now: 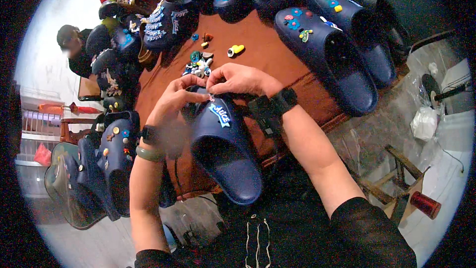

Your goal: Apply decorative charms and stickers to blue clog-style shoes.

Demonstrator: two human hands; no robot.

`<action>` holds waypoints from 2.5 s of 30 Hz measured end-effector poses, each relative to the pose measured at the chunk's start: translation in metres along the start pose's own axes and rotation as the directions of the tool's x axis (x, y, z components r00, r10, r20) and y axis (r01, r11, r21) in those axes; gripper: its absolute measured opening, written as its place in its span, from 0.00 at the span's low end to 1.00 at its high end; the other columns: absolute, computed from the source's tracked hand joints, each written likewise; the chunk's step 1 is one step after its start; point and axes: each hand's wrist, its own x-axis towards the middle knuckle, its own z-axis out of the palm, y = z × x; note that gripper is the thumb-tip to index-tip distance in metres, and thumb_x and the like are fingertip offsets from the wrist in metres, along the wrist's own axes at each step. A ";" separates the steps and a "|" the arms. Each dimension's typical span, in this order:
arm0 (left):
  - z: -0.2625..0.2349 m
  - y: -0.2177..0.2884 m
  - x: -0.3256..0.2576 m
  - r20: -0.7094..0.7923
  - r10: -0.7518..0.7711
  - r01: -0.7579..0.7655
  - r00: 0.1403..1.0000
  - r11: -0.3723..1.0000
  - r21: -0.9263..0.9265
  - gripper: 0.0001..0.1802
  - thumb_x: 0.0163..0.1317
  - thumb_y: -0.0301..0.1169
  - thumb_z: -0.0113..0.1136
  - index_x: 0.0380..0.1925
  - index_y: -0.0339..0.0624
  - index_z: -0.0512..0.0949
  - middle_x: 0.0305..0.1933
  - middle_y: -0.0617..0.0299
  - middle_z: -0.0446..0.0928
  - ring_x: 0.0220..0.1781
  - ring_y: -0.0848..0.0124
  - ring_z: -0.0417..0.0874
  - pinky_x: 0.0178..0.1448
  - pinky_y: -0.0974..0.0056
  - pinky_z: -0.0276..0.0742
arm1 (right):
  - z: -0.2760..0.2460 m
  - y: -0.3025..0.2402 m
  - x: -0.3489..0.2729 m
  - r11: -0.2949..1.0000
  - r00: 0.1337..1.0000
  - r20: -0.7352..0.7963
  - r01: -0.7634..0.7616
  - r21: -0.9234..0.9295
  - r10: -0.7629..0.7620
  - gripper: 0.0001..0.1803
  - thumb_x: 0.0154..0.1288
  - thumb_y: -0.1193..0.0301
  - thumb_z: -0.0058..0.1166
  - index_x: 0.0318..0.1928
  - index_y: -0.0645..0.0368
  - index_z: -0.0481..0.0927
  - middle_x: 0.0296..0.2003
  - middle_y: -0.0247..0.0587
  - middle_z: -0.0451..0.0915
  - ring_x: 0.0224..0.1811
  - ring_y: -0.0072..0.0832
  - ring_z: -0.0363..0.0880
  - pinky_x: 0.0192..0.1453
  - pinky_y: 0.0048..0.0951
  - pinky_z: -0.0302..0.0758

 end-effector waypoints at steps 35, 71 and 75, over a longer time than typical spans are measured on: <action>-0.006 -0.019 0.001 -0.028 0.121 -0.121 0.992 0.993 0.004 0.16 0.53 0.39 0.71 0.36 0.41 0.82 0.34 0.67 0.79 0.37 0.78 0.76 0.44 0.72 0.71 | 0.037 -0.021 -0.010 0.705 0.866 -0.275 0.117 -0.699 -0.417 0.07 0.51 0.72 0.63 0.28 0.63 0.82 0.25 0.40 0.82 0.29 0.25 0.80 0.34 0.26 0.75; 0.005 -0.017 0.003 0.035 0.196 -0.199 0.980 0.955 0.219 0.17 0.52 0.38 0.68 0.38 0.43 0.77 0.27 0.70 0.73 0.29 0.80 0.69 0.31 0.72 0.65 | 0.050 -0.037 -0.026 -0.032 0.746 0.326 0.380 -0.925 -0.580 0.07 0.45 0.77 0.54 0.29 0.61 0.76 0.29 0.41 0.72 0.37 0.38 0.71 0.42 0.37 0.70; 0.006 -0.014 0.001 0.040 0.178 -0.183 0.983 0.959 0.219 0.18 0.52 0.39 0.69 0.38 0.43 0.77 0.27 0.70 0.73 0.30 0.80 0.71 0.31 0.71 0.66 | 0.055 -0.033 -0.029 -0.141 0.790 0.304 0.272 -0.952 -0.533 0.08 0.42 0.78 0.54 0.29 0.63 0.75 0.30 0.42 0.72 0.38 0.38 0.70 0.44 0.35 0.69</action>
